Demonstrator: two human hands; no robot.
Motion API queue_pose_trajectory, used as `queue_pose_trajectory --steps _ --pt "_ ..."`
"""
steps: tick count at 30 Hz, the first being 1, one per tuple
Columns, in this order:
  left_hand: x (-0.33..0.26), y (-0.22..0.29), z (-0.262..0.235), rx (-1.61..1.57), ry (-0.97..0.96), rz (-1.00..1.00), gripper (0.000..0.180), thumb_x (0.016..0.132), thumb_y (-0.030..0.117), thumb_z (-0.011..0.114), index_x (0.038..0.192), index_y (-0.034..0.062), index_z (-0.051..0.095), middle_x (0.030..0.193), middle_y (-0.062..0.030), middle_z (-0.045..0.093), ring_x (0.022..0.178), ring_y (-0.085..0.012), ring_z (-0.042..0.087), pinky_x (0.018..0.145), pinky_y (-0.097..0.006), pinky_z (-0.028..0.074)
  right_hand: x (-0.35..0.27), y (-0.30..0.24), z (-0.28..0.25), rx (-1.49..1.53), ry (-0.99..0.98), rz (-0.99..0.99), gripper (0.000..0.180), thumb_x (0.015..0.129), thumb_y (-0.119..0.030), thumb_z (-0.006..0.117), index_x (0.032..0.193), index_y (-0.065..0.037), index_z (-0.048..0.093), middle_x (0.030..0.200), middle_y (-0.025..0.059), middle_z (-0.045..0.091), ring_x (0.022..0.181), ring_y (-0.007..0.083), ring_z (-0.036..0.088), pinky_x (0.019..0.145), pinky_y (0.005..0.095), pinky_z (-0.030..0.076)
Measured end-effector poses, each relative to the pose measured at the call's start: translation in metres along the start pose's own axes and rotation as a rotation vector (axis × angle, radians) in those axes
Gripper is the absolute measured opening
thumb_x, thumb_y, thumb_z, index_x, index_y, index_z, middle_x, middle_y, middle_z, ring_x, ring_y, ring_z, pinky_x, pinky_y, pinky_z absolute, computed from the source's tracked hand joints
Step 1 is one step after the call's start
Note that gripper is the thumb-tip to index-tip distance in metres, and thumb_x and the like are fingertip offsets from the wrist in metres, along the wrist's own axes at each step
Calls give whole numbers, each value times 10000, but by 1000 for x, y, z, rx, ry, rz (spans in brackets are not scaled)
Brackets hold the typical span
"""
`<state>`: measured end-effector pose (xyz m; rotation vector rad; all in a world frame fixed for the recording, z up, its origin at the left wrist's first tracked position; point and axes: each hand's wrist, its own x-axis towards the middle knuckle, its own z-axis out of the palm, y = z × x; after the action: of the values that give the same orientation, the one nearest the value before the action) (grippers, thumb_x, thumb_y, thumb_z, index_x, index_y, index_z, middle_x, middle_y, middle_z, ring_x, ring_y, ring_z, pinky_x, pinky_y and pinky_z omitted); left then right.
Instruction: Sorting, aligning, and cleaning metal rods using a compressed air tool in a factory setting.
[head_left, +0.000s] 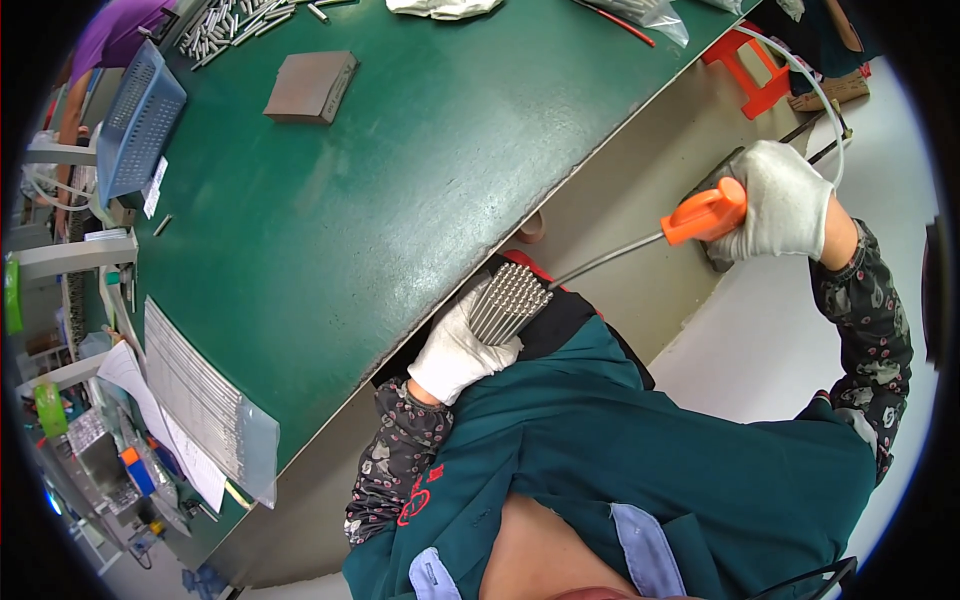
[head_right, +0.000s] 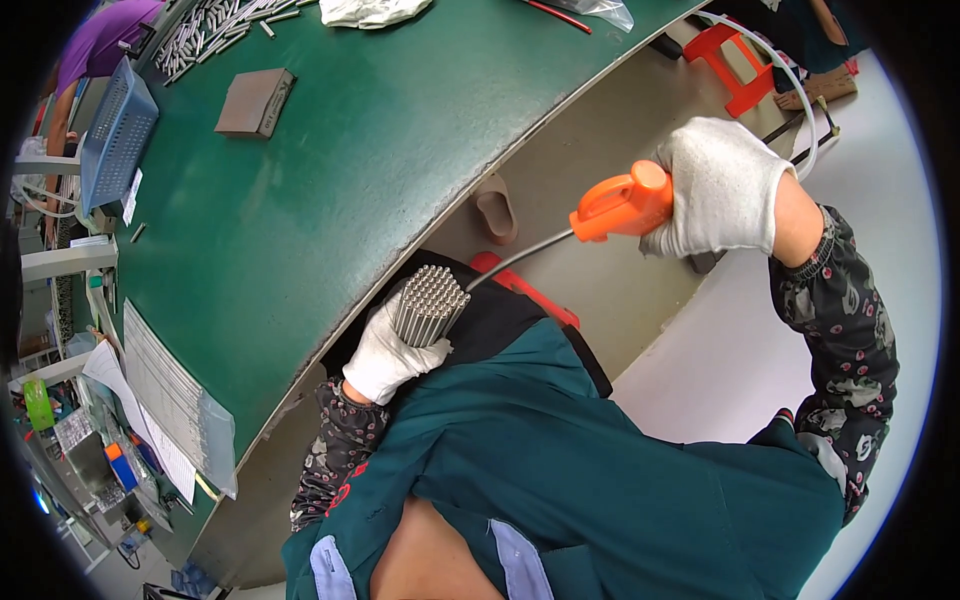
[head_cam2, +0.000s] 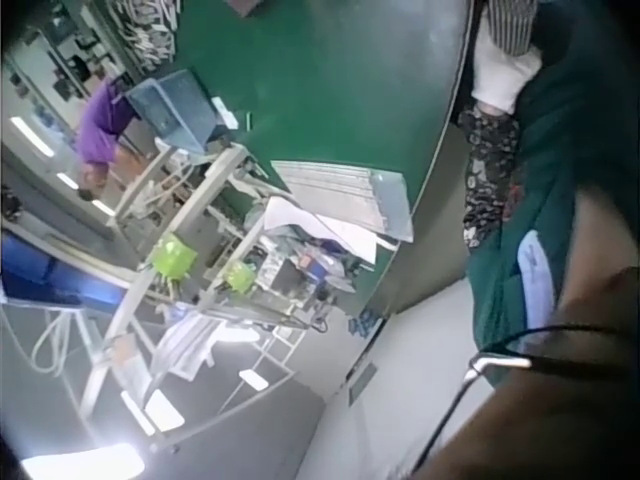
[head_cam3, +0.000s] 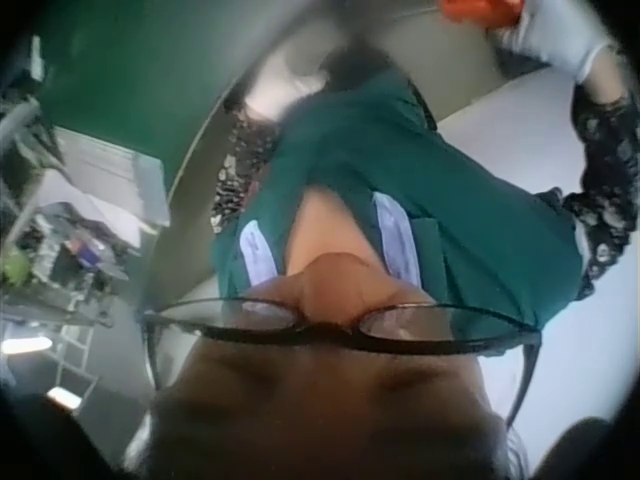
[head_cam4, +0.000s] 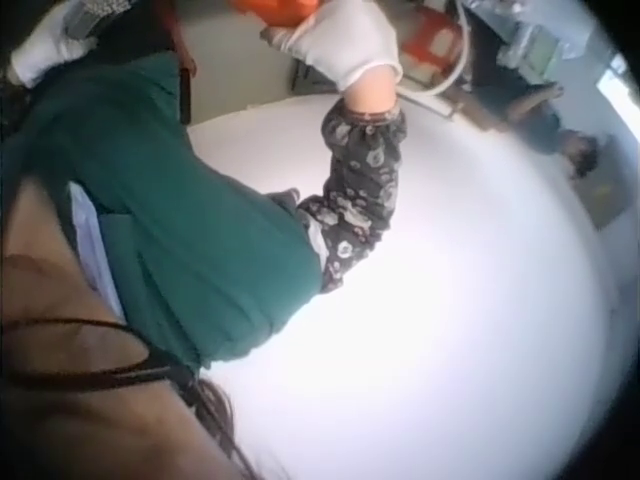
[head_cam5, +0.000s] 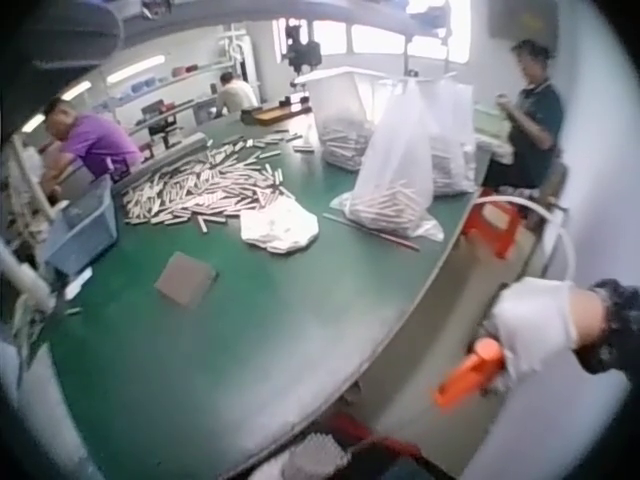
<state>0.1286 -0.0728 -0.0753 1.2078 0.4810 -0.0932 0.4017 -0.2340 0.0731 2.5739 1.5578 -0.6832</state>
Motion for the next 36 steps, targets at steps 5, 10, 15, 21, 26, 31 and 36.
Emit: queue_pose_trajectory --steps 5,10,15,21,26,31,36 --pt "-1 -2 3 -24 26 -5 666 673 -78 595 1279 -10 329 1096 -30 538 974 -108 525 852 -241 438 -6 6 2 28 -76 -14 315 502 -254 754 668 -18 628 536 122 560 488 275 556 494 320 467" --pt "-1 -5 3 -77 8 -20 697 667 -79 615 1291 -6 312 1146 -41 522 1043 -127 509 894 -262 419 -2 2 1 43 -65 -16 307 504 -253 749 644 -11 622 526 125 555 480 280 552 486 328 465" --pt "-3 2 4 -25 2 18 699 660 -92 580 1301 -3 316 1227 -71 505 1134 -142 483 969 -276 376 -1 0 1 53 18 -100 304 513 -261 744 636 -12 619 529 132 556 485 288 555 486 336 463" --pt "5 6 -1 -39 -28 15 688 669 -49 607 1297 6 330 1209 -60 515 1133 -141 476 978 -281 359 8 -12 -10 27 36 -52 308 514 -301 734 629 -37 627 553 162 551 511 333 544 497 357 469" --pt "1 -1 -6 101 -72 83 696 691 -16 627 1312 4 314 1245 -64 462 1140 -150 445 972 -287 356 8 -8 -6 20 95 -63 360 491 -366 772 553 -65 586 520 161 519 502 352 518 473 376 443" --pt "-2 -17 -9 227 -7 66 743 675 69 682 1298 -59 298 1217 -145 477 1125 -180 456 959 -277 357 24 -16 -18 826 61 -224 302 645 -174 686 909 -36 636 604 26 575 525 121 542 519 287 460" --pt "-2 -13 -2 264 72 82 661 688 -42 609 1285 -13 329 1196 -70 512 1070 -113 481 923 -251 396 82 -53 -46 956 209 58 373 676 -199 684 988 -49 546 715 27 561 607 100 526 540 255 447"
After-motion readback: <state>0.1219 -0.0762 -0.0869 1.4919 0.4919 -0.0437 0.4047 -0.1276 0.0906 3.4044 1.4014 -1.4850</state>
